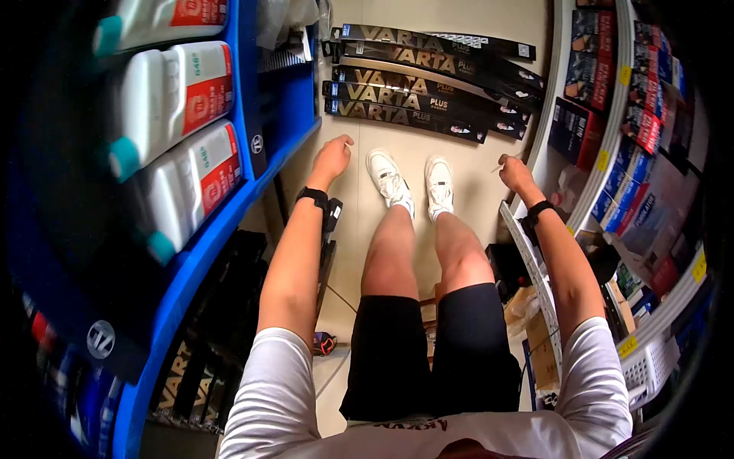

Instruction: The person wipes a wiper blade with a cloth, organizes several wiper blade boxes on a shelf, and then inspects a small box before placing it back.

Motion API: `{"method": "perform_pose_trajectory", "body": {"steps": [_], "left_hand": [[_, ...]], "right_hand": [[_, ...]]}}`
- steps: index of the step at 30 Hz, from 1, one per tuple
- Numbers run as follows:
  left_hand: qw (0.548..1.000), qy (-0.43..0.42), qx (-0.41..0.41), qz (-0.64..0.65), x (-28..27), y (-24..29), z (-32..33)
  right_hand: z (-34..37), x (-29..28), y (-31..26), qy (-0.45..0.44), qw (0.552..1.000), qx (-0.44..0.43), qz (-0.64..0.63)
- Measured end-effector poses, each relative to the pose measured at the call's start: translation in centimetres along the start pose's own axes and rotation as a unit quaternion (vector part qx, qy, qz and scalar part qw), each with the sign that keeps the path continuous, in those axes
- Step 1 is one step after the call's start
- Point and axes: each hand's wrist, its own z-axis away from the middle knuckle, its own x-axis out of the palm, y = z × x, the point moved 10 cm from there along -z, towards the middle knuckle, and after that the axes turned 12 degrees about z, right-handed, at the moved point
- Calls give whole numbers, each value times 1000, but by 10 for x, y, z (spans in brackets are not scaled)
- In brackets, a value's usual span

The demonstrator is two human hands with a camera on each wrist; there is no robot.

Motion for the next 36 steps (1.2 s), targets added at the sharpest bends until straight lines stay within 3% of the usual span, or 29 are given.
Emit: {"method": "perform_pose_trajectory", "body": {"steps": [2,4,5,12,14,16,18,19,21,23,24,25,26,27,31,32,34,36], "left_hand": [[1000,-21,-18,1,4,-17,-18],[998,46,32,-3,-4,-21,-34],[1000,21,3,-24,0,-32,-44],[998,55,-34,-29,7,-73,-103],[997,78,3,-12,9,-74,-114],[995,99,3,12,7,-74,-118],[992,117,2,38,5,-79,-121],[992,113,7,57,5,-82,-122],[991,111,13,74,5,-81,-116],[977,192,46,77,-11,-60,-91],[978,191,45,77,-13,-47,-79],[981,175,26,75,-12,-37,-68],[985,159,8,72,-12,-29,-59],[980,187,53,50,-12,-29,-52],[977,203,58,19,-27,7,-9],[977,203,59,19,-30,15,-1],[981,191,38,5,-38,33,22],[980,193,46,-6,-50,58,47]], "right_hand": [[-23,23,4,-6,998,22,-61],[-37,39,2,-21,997,23,-71],[-48,45,1,-14,998,20,-63],[-113,83,6,-21,994,56,-96],[-132,97,20,37,971,70,-226],[-145,115,33,21,959,112,-261],[-146,133,43,14,915,153,-374],[-136,124,35,11,915,154,-373],[-110,102,25,19,871,192,-451],[-89,87,16,10,856,183,-483],[-81,83,12,0,840,173,-514],[-77,87,16,-1,840,175,-513],[-79,82,16,27,884,111,-453],[-78,77,14,54,919,46,-388],[-54,94,31,-22,946,78,-313],[-46,92,33,-22,946,78,-313],[-21,58,23,64,989,44,-129],[5,43,19,50,991,72,-97]]}}
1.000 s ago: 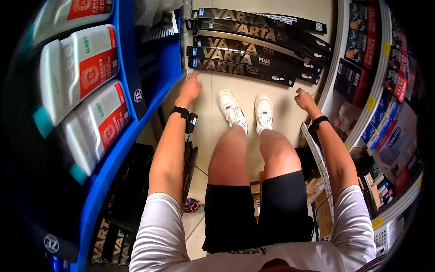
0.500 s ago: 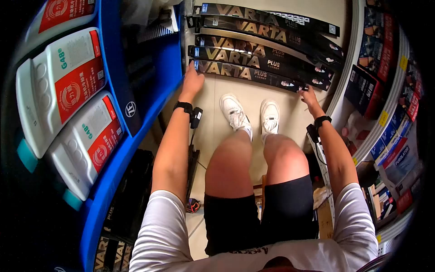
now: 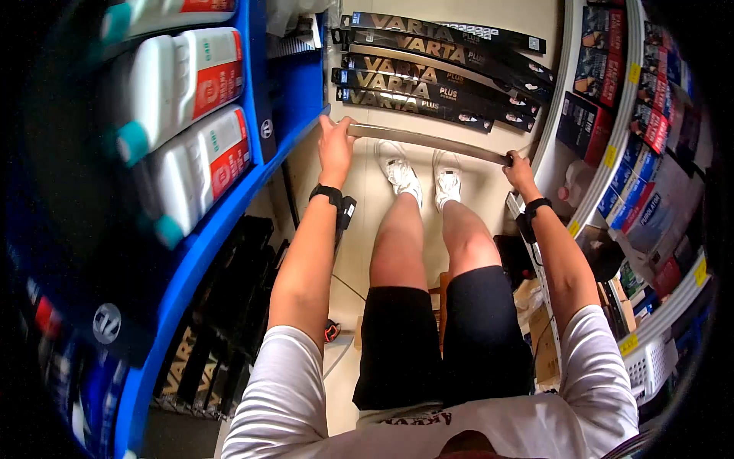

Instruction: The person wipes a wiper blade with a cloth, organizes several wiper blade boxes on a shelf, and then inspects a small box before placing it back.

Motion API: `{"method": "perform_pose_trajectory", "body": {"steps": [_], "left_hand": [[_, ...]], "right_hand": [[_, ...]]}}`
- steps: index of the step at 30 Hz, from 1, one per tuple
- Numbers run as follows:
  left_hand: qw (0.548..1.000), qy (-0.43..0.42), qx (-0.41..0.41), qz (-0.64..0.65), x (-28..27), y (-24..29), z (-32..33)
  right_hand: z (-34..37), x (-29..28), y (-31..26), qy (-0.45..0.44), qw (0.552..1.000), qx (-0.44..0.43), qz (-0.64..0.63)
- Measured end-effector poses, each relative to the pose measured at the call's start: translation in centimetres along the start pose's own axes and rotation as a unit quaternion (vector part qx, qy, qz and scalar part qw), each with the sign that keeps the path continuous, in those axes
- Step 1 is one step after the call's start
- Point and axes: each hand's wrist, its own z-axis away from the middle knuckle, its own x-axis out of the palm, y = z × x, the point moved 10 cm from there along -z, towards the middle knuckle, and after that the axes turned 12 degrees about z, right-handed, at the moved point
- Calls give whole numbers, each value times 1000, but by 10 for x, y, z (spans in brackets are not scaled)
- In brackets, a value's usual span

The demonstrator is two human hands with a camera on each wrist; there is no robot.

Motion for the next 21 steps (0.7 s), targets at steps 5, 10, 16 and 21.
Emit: {"method": "perform_pose_trajectory", "body": {"steps": [5,10,16,21], "left_hand": [[999,-14,33,-12,-45,59,39],[998,22,38,-42,-91,108,84],[984,97,90,-116,-141,188,139],[966,79,182,-168,-161,255,183]], "right_hand": [[47,-52,-27,-15,982,-43,182],[73,-92,-79,-5,981,-176,77],[159,-182,-188,-2,930,-367,17],[239,-239,-256,82,865,-494,-43]]}}
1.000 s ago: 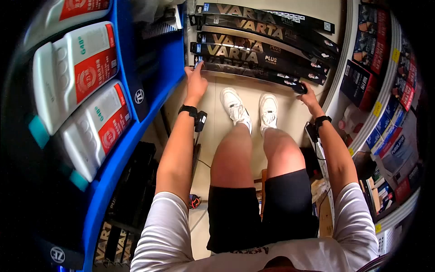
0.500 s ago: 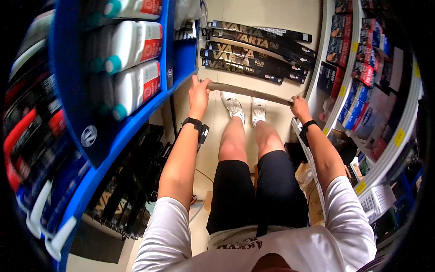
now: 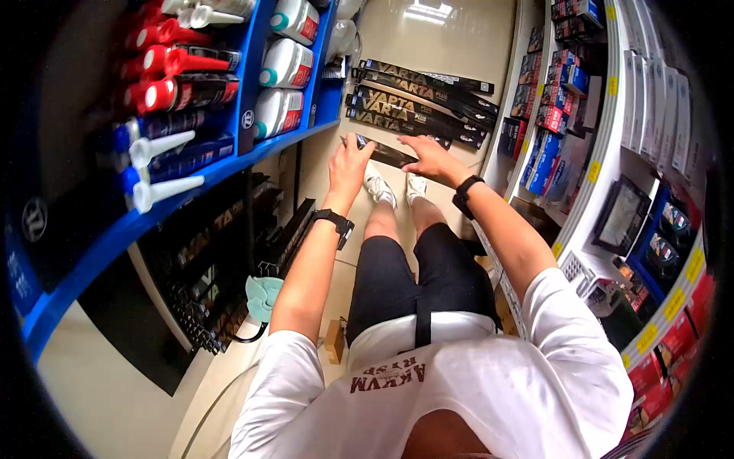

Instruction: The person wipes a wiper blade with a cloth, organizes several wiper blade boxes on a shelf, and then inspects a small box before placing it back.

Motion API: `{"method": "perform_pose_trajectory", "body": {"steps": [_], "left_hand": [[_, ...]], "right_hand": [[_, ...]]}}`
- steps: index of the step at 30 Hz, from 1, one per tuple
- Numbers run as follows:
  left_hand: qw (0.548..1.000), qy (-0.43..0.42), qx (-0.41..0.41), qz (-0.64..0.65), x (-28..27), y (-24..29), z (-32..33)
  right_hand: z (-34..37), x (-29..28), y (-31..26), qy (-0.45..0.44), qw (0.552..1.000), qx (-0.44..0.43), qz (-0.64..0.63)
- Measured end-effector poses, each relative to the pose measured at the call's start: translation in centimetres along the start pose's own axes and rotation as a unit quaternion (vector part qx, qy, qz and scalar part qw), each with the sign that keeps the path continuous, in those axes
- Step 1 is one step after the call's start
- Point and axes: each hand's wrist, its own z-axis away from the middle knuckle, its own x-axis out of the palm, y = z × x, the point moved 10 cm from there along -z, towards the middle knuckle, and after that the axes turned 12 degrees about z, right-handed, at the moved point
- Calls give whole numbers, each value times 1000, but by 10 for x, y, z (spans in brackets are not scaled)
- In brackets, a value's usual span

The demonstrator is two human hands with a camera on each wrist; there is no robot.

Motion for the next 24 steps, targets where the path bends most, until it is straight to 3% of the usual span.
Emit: {"method": "perform_pose_trajectory", "body": {"steps": [1,2,4,5,7,9,11,13,17,21,23,24], "left_hand": [[999,6,27,-16,-11,12,5],[998,30,43,-30,-20,20,9],[997,49,46,-41,-38,29,17],[995,61,54,-50,-47,32,23],[998,29,18,-61,-50,26,34],[993,69,78,52,-67,37,55],[989,71,108,78,-75,45,74],[964,120,197,131,-86,54,97],[960,140,183,157,-102,47,131],[957,144,174,181,-115,32,170],[975,76,101,181,-103,16,187],[976,85,100,175,-104,17,200]], "right_hand": [[-2,-13,-24,62,997,-50,-12],[-3,-16,-36,61,997,-55,-11],[-6,2,-62,-140,983,-6,-122],[-4,3,-72,-144,982,-12,-121],[-3,-8,-83,-76,985,-18,-154],[2,-1,-89,-83,988,-2,-132],[10,-22,-98,42,994,-45,-93],[12,-15,-107,-13,991,-21,-130],[26,-16,-141,35,993,-92,-66],[35,-6,-158,11,997,-45,-64],[42,-27,-172,90,994,-30,-54],[46,-19,-151,64,992,54,-98]]}}
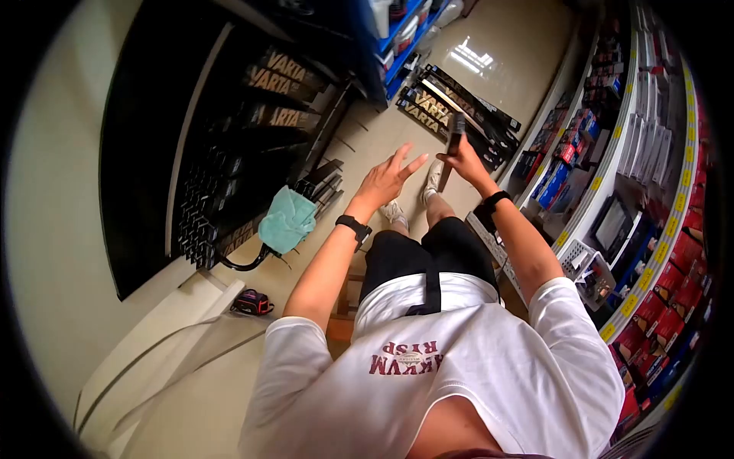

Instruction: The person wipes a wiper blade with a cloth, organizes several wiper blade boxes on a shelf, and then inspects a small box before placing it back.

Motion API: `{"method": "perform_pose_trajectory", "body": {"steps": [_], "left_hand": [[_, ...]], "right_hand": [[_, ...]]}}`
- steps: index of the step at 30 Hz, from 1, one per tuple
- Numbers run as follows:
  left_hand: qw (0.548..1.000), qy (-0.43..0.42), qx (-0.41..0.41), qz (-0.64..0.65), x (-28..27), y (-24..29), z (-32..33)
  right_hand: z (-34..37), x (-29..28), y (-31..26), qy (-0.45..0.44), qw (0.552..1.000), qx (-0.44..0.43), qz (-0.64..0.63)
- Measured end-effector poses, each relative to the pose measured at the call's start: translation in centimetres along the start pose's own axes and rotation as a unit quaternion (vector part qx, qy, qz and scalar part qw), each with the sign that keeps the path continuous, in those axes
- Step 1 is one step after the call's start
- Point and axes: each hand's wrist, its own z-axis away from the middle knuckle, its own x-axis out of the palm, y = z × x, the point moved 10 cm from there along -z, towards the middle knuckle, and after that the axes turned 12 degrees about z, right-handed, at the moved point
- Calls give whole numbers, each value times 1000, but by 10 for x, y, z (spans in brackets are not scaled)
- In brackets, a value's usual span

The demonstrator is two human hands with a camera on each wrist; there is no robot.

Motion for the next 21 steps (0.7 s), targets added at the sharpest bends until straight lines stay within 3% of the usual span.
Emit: {"method": "perform_pose_trajectory", "body": {"steps": [1,3,4,7,9,11,12,16,19,21], "left_hand": [[999,-21,-30,-9,3,-11,15],[997,-31,-62,-18,5,-20,46],[995,-33,-98,1,5,-28,63],[984,-50,-170,31,17,-41,115],[974,-65,-211,50,31,-47,152],[956,-83,-267,88,44,-51,182],[925,-100,-330,161,46,-52,195],[920,-85,-330,191,52,-43,228],[922,-25,-325,210,56,-49,248],[920,60,-309,234,52,-59,263]], "right_hand": [[2,9,15,-37,995,74,-53],[3,2,3,25,996,-3,-89],[5,-9,-13,66,996,-37,-39],[23,-20,-39,74,979,88,-166],[21,-9,-11,65,973,129,-183],[25,4,4,43,938,211,-272],[22,7,-1,36,943,210,-255],[27,26,-13,-11,951,214,-222],[32,47,-34,-24,944,217,-246],[28,64,-39,-76,948,211,-226]]}}
